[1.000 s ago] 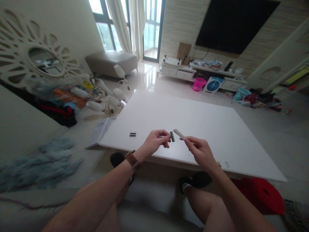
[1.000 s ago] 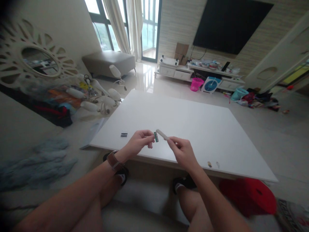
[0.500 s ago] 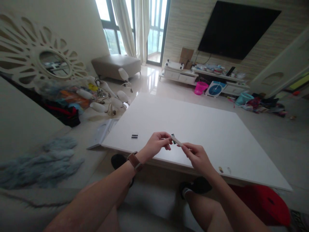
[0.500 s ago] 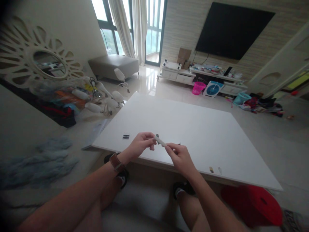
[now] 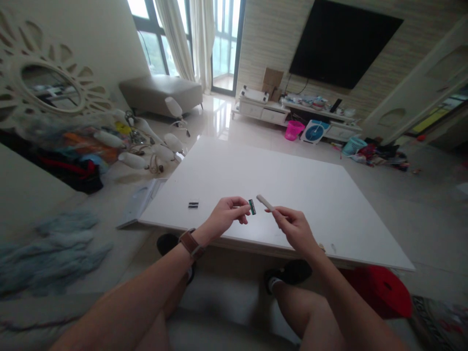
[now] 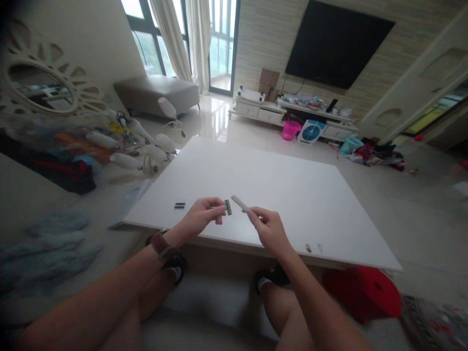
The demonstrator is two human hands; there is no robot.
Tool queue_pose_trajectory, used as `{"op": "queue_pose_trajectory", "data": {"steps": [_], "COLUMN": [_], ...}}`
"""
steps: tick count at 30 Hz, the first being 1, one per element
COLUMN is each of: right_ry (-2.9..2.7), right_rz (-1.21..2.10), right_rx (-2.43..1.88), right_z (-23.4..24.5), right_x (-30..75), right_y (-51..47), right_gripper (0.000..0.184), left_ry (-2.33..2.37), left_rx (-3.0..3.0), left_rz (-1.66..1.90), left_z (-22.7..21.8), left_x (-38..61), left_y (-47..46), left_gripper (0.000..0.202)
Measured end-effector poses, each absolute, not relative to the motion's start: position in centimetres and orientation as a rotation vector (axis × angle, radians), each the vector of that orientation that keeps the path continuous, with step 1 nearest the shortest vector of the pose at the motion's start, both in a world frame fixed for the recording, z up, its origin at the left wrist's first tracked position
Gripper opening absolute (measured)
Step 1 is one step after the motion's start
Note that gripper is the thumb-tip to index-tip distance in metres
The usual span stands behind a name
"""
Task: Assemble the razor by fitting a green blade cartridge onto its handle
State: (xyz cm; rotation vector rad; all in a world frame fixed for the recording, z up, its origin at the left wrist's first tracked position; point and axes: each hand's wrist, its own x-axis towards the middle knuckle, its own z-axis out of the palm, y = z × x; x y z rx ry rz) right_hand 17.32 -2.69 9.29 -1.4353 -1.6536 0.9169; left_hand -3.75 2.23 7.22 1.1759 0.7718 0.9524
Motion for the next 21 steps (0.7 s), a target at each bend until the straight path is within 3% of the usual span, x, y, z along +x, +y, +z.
{"op": "queue_pose_trajectory", "data": {"steps": [21], "right_ry": [-1.599], "right_rz": [0.935], "right_rx": [-1.417], "right_z": [9.92], "right_x": [17.71], "right_y": [-2.65], "right_gripper": [0.040], "left_ry": [0.738], "left_rx": [1.157], "left_rz": [0.947], "left_z": [6.80], "left_x": [-4.02], "left_y": [2.47], "left_gripper": [0.023]}}
